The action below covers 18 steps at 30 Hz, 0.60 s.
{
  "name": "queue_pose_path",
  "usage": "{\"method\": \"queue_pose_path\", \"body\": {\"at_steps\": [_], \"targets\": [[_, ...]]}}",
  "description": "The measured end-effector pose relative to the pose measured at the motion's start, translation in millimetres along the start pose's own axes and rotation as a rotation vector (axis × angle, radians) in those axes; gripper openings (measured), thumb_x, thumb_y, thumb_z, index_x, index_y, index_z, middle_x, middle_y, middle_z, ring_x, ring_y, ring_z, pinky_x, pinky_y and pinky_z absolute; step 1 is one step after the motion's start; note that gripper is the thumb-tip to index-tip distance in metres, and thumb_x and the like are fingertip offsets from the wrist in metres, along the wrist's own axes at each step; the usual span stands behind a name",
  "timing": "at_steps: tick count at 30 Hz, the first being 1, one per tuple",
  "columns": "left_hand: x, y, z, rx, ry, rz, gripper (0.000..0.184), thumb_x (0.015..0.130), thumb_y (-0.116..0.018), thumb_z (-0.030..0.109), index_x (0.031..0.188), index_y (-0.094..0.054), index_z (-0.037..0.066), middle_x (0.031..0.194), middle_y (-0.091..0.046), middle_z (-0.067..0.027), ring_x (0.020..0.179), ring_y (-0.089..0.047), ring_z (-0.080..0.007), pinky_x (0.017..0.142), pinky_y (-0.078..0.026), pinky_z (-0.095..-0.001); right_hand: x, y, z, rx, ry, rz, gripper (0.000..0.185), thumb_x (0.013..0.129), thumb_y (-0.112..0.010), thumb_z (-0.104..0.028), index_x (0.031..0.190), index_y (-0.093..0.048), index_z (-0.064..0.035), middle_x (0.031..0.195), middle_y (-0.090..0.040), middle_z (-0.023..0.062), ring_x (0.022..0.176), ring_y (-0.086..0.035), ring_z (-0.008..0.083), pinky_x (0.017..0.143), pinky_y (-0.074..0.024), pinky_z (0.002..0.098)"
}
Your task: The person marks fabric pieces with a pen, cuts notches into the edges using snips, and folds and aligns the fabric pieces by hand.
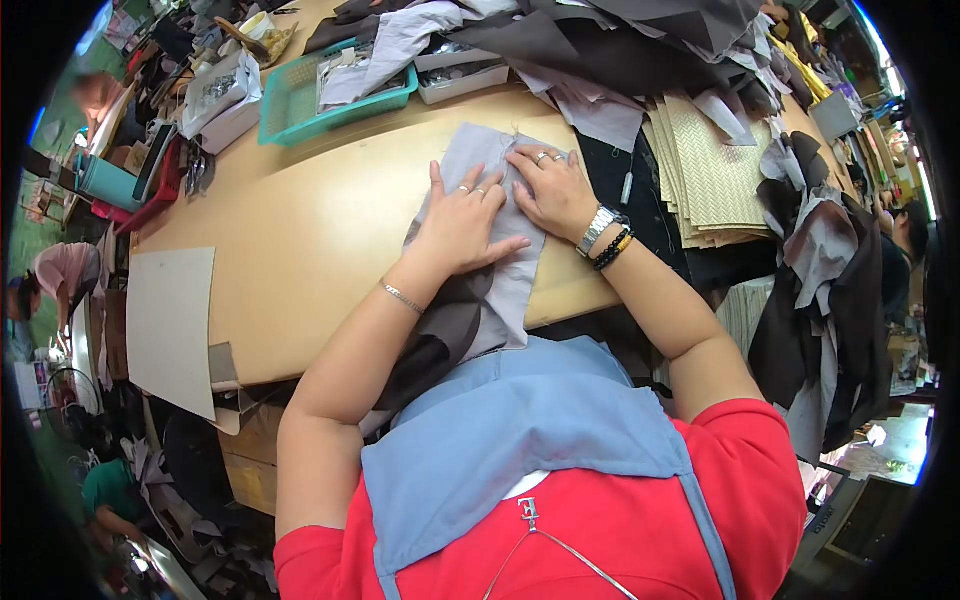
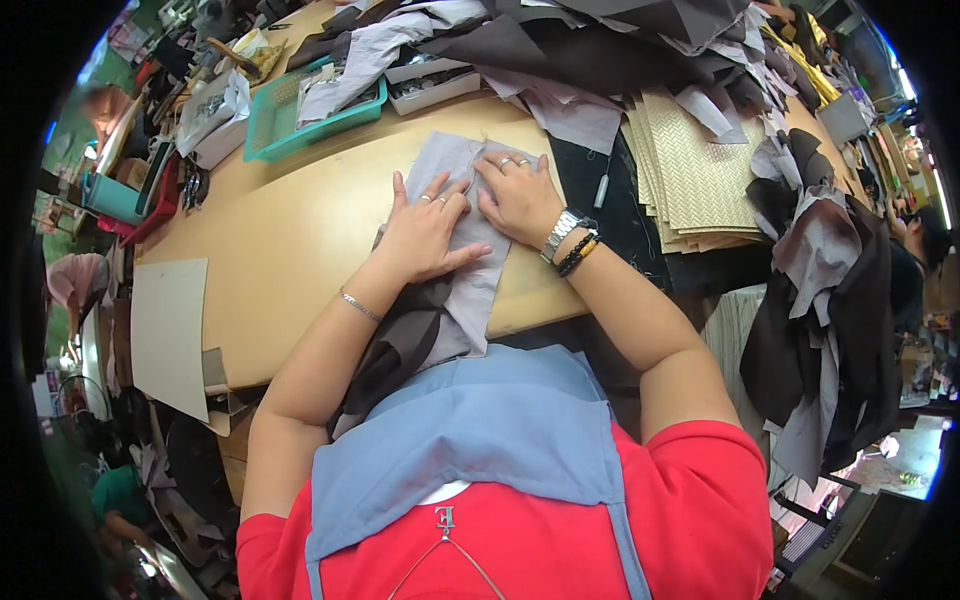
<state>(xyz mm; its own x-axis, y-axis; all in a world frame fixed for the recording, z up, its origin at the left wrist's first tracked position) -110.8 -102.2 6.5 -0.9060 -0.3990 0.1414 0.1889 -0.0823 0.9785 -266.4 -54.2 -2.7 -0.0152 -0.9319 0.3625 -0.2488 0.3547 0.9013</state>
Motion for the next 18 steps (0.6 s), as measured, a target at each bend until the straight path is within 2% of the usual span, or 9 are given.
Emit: {"method": "queue_pose_path", "body": {"at_steps": [7, 11, 13, 18], "targets": [[12.1, 0.5, -3.0, -0.063, 0.035, -0.017, 0.066, 0.082, -0.058, 0.068, 0.11, -0.06, 0.008, 0.146, -0.048, -0.0107, 0.142, -0.036, -0.0322, 0.106, -0.012, -0.0781, 8.3, 0.8, 17.6, 0.154, 0.024, 0.088, 0.034, 0.083, -0.063, -0.015, 0.116, -0.059, -0.0112, 0.109, -0.065, 0.0117, 0.102, -0.06, 0.0344, 0.092, -0.0434, 0.0527], [19.9, 1.4, -3.8, -0.078, 0.057, -0.064, 0.067, 0.081, -0.059, 0.068, 0.111, -0.06, 0.008, 0.146, -0.048, -0.0097, 0.142, -0.035, -0.0313, 0.106, -0.011, -0.0774, 12.9, 6.0, 19.7, 0.14, 0.141, 0.173, 0.033, 0.081, -0.064, -0.01, 0.114, -0.061, -0.0112, 0.107, -0.065, 0.0113, 0.097, -0.062, 0.0334, 0.088, -0.0462, 0.0457], [20.8, -2.9, -5.2, -0.039, 0.022, 0.004, 0.07, 0.081, -0.058, 0.07, 0.113, -0.061, 0.008, 0.144, -0.049, -0.0101, 0.141, -0.036, -0.0317, 0.107, -0.012, -0.0767, 15.7, 7.5, 21.1, 0.117, 0.163, 0.192, 0.031, 0.081, -0.064, -0.009, 0.112, -0.063, -0.0112, 0.106, -0.065, 0.0111, 0.095, -0.062, 0.0324, 0.087, -0.0479, 0.0424], [23.2, -5.1, -5.5, 0.01, -0.024, 0.051, 0.073, 0.08, -0.057, 0.071, 0.116, -0.059, 0.007, 0.144, -0.049, -0.0111, 0.141, -0.037, -0.0323, 0.107, -0.013, -0.0763, 23.1, 7.5, 27.1, 0.145, 0.215, 0.201, 0.025, 0.081, -0.064, -0.006, 0.105, -0.067, -0.0107, 0.104, -0.066, 0.0096, 0.093, -0.063, 0.0307, 0.084, -0.0505, 0.0407]]}}
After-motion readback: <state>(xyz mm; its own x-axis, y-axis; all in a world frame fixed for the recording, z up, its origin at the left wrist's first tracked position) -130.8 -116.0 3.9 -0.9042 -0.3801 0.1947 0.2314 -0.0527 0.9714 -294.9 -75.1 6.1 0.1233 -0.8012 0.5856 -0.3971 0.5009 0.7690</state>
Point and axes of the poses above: each hand's wrist, its own x-axis towards the middle knuckle, its own y-axis out of the back of the hand, z = x × y, the point moved 4 cm from there along x, towards the middle knuckle
